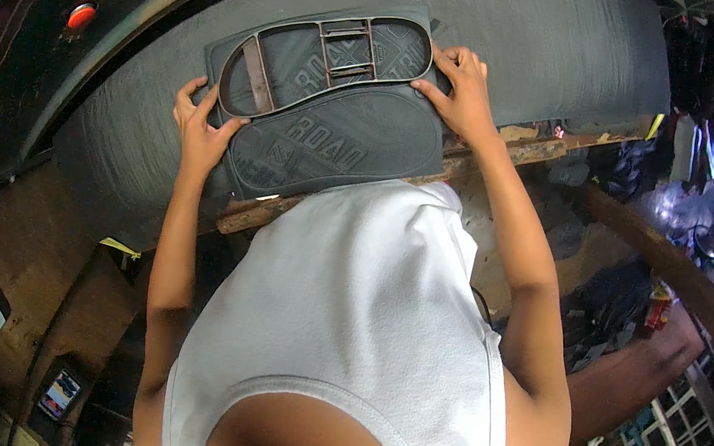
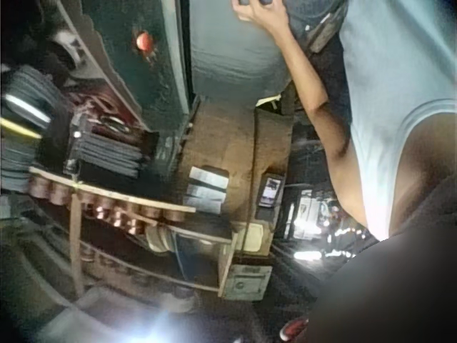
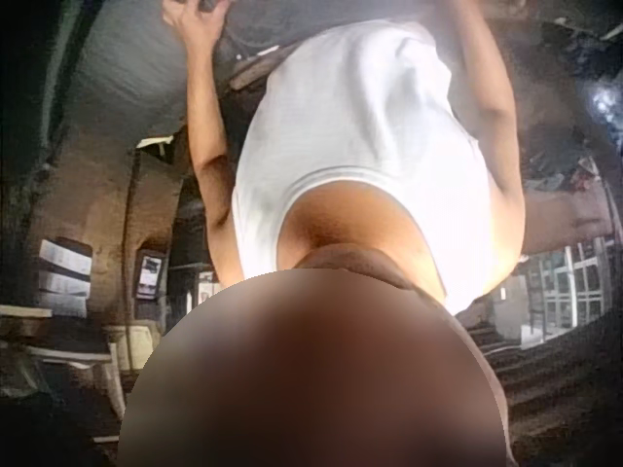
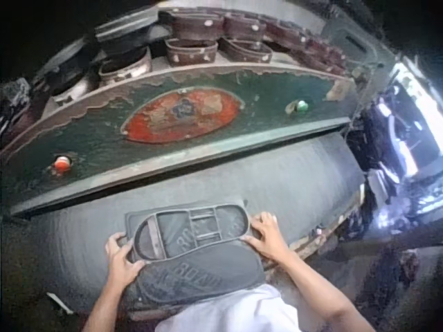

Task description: The person assembles slipper components on a workbench. They place a white insole on a black sole, then use a pencil to trace the insole outline onto a grey foam sheet. They cut the foam with scissors, fit it into the sole, and stack finished units. The person also handles a brown plastic frame and additional soles, arranging them on the bench.

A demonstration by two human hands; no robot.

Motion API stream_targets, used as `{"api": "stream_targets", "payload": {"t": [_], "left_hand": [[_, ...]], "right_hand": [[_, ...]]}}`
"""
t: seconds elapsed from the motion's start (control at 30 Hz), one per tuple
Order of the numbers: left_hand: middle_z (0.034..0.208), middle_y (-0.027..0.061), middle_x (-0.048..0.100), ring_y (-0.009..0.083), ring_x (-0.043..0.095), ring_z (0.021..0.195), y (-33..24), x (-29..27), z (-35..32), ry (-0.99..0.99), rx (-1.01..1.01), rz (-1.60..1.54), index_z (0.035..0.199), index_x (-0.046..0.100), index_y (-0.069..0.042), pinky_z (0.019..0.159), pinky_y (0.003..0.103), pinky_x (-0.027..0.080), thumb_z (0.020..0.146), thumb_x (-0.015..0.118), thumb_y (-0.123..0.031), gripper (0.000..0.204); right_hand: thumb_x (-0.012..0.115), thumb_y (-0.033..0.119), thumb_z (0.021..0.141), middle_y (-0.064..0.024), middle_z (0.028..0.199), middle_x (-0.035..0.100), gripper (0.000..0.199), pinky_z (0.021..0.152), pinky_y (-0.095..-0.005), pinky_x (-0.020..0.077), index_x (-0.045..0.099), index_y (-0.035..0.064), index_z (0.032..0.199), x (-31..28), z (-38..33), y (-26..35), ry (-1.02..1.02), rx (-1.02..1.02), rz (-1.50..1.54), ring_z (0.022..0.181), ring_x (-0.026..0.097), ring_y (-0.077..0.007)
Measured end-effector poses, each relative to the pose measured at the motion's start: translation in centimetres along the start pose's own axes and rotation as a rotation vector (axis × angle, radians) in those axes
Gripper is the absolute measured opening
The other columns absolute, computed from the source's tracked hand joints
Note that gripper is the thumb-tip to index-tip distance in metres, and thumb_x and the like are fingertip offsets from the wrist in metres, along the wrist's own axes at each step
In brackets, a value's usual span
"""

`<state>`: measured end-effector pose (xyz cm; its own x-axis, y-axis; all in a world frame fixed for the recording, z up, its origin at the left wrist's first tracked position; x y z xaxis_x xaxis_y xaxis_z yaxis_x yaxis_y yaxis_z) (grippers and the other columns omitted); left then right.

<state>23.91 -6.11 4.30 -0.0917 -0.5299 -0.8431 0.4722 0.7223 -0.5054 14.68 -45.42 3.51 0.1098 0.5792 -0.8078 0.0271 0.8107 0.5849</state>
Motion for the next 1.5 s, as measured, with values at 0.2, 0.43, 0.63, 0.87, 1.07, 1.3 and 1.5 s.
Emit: {"api": "stream_targets", "payload": {"t": [0.2,0.43,0.63,0.87,1.07,1.3,1.5], "left_hand": [[0.131,0.014,0.055,0.0277,0.057,0.119,0.8,-5.4,1.8,-0.117,-0.085,-0.382,0.144,0.056,-0.009,0.106,0.041,0.043,0.089,0.075,-0.022,0.06],[0.13,0.0169,0.059,0.0312,0.054,0.124,-2.4,-20.4,4.9,-0.942,0.077,0.114,0.126,0.067,-0.002,0.107,0.041,0.041,0.104,0.049,-0.014,0.031],[0.156,0.0205,0.039,0.0413,0.025,0.148,-5.2,-22.0,7.4,-1.153,0.141,0.409,0.146,0.053,-0.009,0.116,0.065,0.008,0.104,0.038,-0.032,0.05],[0.139,0.0122,0.056,0.0357,0.041,0.136,-7.0,-21.3,2.6,-1.399,0.165,0.548,0.126,0.066,-0.01,0.113,0.057,0.02,0.105,0.033,-0.029,0.042],[0.136,0.0133,0.058,0.036,0.044,0.133,-8.7,-20.6,-1.0,-1.418,0.145,0.629,0.124,0.065,-0.007,0.113,0.054,0.025,0.106,0.03,-0.025,0.043],[0.138,0.0178,0.059,0.0406,0.047,0.133,-8.7,-19.9,-3.5,-1.375,0.085,0.6,0.126,0.066,-0.007,0.114,0.058,0.025,0.099,0.037,-0.022,0.042],[0.139,0.0173,0.058,0.0383,0.045,0.134,-8.8,-19.5,-3.7,-1.363,0.1,0.572,0.125,0.066,-0.006,0.116,0.056,0.025,0.1,0.039,-0.018,0.039]], "right_hand": [[0.075,0.03,0.089,-0.0129,0.123,0.062,0.051,0.108,-0.0421,0.0397,0.065,0.0079,0.134,-6.3,1.9,-0.8,-0.112,-0.059,0.248,0.121,0.056,-0.0307],[0.072,0.025,0.094,-0.0168,0.136,0.058,0.041,0.11,-0.0445,0.0402,0.065,0.0052,0.13,-23.8,7.5,0.7,-0.942,-0.378,-0.17,0.128,0.053,-0.0322],[0.065,0.046,0.096,-0.0245,0.157,0.03,0.076,0.12,-0.0585,0.022,0.038,0.002,0.152,-25.3,10.8,-0.2,-1.092,-0.508,-0.309,0.147,0.025,-0.0481],[0.046,0.06,0.1,-0.0189,0.159,0.029,0.078,0.12,-0.056,0.0167,0.036,0.0046,0.153,-24.9,7.0,-2.4,-1.253,-0.548,-0.332,0.149,0.022,-0.0417],[0.041,0.06,0.101,-0.0193,0.158,0.032,0.076,0.121,-0.0556,0.0155,0.039,0.0033,0.153,-24.4,3.2,-2.0,-1.31,-0.583,-0.319,0.15,0.024,-0.0398],[0.041,0.059,0.103,-0.0206,0.16,0.027,0.076,0.121,-0.0571,0.0156,0.036,0.0026,0.154,-23.4,1.3,-2.6,-1.253,-0.54,-0.308,0.151,0.02,-0.0395],[0.044,0.055,0.103,-0.0209,0.158,0.029,0.073,0.121,-0.0577,0.0168,0.036,0.0034,0.154,-23.0,1.1,-2.8,-1.247,-0.538,-0.314,0.15,0.021,-0.0413]]}}
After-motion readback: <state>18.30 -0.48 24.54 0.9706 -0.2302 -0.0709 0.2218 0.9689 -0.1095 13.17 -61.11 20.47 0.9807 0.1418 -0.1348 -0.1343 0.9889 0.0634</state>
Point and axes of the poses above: each hand's wrist, its own z-axis towards the middle knuckle, its own x-axis out of the palm, y = z × x, the point moved 9 cm from there along z, towards the middle knuckle
